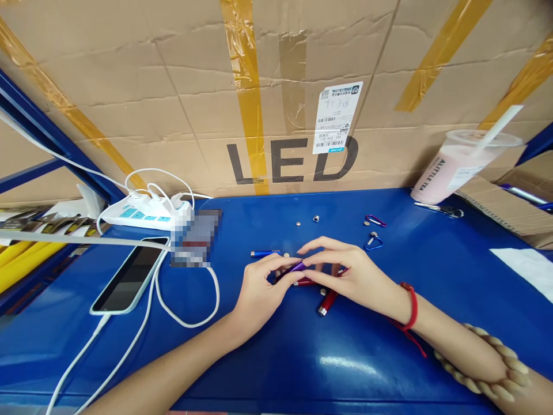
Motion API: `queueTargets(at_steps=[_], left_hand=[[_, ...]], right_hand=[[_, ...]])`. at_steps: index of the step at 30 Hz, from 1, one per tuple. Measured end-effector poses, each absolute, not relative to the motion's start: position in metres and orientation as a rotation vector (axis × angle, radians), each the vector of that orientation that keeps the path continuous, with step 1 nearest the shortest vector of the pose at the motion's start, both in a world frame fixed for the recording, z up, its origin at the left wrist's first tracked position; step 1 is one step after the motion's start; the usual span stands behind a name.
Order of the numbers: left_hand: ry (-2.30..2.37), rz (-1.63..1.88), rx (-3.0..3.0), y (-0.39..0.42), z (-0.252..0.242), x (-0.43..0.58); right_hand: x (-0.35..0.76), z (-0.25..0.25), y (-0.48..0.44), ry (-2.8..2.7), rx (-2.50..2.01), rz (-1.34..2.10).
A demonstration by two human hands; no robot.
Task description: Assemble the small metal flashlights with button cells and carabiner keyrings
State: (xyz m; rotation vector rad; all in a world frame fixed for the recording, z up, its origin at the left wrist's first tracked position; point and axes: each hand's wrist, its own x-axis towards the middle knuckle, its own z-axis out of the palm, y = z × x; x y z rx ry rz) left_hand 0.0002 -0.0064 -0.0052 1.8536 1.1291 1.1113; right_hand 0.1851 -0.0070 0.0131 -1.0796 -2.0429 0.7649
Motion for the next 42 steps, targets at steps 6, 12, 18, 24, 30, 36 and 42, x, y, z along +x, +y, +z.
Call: queueTargets(at_steps=[6, 12, 18, 24, 30, 36, 42], left_hand=[[1.132, 1.065, 1.853, -0.007, -0.002, 0.003], [1.155, 1.096, 1.797, -0.005, -0.002, 0.001], [1.204, 1.061, 1.699, -0.003, 0.001, 0.0], [1.208, 1.077, 1.685, -0.005, 0.002, 0.002], [1.2, 1.068, 1.689, -0.006, 0.001, 0.002], [1.176, 1.054, 1.686, -0.007, 0.0, 0.002], [1.153, 1.042, 1.688, -0.008, 0.002, 0.002]], right_hand=[[0.185, 0.012, -0.006, -2.048, -1.015, 0.665], [0.19, 0.017, -0.003, -1.989, -1.087, 0.652], [0.228, 0.012, 0.026, -1.819, -1.639, 0.056], [0.258, 0.002, 0.043, -1.803, -2.075, -0.267], [0.261, -0.004, 0.045, -1.791, -2.154, -0.324], [0.258, -0.009, 0.045, -1.84, -2.087, -0.333], [0.247, -0.01, 0.043, -1.942, -1.911, -0.211]])
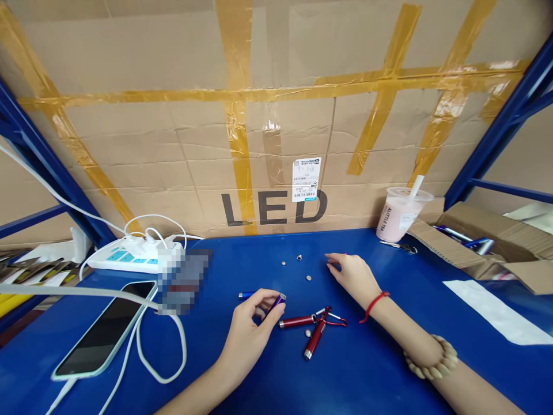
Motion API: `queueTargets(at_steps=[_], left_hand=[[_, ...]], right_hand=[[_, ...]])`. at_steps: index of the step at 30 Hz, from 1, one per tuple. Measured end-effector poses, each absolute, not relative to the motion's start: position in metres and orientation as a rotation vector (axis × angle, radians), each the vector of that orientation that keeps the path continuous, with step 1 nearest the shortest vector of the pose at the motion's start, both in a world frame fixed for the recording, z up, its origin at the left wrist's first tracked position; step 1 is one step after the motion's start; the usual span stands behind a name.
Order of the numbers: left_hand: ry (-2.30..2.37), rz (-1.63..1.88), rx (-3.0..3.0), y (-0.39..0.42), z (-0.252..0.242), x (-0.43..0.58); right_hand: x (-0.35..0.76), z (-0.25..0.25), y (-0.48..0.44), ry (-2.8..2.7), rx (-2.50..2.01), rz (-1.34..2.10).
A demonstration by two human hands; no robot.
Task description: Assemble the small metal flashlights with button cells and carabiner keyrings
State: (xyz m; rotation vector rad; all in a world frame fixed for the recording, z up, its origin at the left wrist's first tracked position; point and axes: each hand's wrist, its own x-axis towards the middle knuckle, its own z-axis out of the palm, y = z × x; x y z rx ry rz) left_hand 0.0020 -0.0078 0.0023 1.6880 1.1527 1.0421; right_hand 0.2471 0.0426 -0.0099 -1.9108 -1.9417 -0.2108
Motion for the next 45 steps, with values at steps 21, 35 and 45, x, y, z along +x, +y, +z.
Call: queueTargets(at_steps=[21, 35, 45], left_hand=[[1.085, 0.973, 1.582, -0.01, 0.006, 0.002], [1.059, 0.988, 1.581, -0.008, 0.003, 0.001], [0.965, 1.103, 1.551, -0.003, -0.007, -0.001]], right_hand=[[0.234, -0.015, 0.038, -2.094, -1.669, -0.22], [0.224, -0.008, 0.032, -2.038, -1.466, -0.066], [0.177, 0.007, -0.01, -1.763, -1.02, 0.568]])
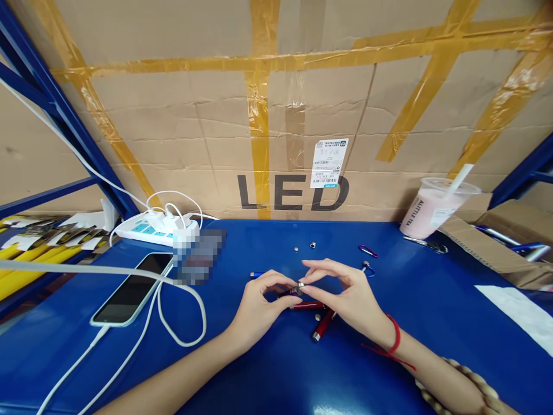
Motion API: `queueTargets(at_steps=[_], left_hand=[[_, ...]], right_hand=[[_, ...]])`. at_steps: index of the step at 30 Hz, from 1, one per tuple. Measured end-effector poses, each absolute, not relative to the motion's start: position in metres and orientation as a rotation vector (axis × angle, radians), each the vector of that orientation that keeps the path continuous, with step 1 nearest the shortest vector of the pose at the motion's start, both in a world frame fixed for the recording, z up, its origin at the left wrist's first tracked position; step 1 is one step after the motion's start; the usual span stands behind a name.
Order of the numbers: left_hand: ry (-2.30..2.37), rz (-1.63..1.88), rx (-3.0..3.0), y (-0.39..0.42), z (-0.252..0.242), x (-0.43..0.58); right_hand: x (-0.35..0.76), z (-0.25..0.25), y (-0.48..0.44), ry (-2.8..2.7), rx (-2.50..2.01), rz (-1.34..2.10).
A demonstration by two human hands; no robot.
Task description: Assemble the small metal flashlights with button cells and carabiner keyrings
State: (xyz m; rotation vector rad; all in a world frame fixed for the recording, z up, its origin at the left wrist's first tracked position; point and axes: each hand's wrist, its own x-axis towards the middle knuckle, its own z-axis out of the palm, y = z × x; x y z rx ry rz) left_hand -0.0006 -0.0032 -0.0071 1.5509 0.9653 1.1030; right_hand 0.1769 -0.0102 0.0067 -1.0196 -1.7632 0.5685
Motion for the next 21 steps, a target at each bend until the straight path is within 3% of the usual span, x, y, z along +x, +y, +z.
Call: queueTargets(at_steps=[10, 21], left_hand=[[0.993, 1.129, 1.523, -0.0015, -0.0042, -0.0007], [1.11, 1.262, 1.352, 0.002, -0.0042, -0.0009]], right_hand=[[0.1743, 0.0059, -0.0125, -1.915, -0.823, 0.167], [0.1831, 0.0069, -0.0053, -1.94, -1.044, 0.162]])
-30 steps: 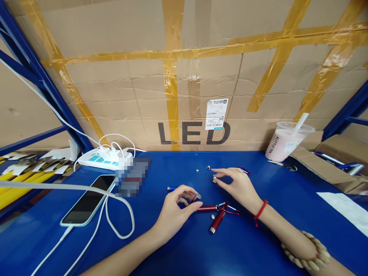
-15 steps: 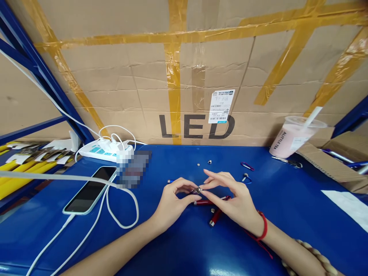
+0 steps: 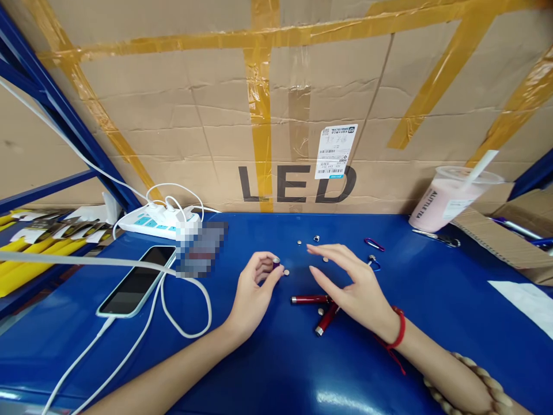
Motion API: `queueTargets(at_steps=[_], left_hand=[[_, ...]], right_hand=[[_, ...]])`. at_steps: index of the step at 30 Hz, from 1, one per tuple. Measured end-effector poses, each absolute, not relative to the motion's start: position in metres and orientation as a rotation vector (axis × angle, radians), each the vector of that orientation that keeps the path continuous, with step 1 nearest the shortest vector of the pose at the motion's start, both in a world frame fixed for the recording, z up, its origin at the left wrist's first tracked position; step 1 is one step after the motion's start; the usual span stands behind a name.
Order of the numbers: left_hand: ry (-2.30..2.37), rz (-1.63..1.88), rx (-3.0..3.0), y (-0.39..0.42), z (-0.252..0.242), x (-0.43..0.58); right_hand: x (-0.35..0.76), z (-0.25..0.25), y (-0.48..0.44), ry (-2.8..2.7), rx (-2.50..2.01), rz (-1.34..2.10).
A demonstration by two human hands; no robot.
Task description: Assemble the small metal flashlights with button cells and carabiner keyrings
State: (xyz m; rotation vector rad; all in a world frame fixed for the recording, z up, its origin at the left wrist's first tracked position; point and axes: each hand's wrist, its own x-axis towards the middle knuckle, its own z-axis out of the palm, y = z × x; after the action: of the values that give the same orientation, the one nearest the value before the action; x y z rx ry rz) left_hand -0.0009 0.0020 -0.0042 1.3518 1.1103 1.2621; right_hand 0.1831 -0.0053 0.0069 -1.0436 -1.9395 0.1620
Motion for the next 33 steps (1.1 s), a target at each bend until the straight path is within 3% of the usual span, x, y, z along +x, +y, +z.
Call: queueTargets(at_steps=[11, 33], left_hand=[[1.118, 1.262, 1.429, -0.003, -0.003, 0.0], [1.155, 1.203, 1.446, 0.001, -0.001, 0.0]], right_hand=[[0.18, -0.002, -0.009, -2.627, -1.055, 0.344], [0.192, -0.009, 0.008, -2.353, -1.165, 0.063]])
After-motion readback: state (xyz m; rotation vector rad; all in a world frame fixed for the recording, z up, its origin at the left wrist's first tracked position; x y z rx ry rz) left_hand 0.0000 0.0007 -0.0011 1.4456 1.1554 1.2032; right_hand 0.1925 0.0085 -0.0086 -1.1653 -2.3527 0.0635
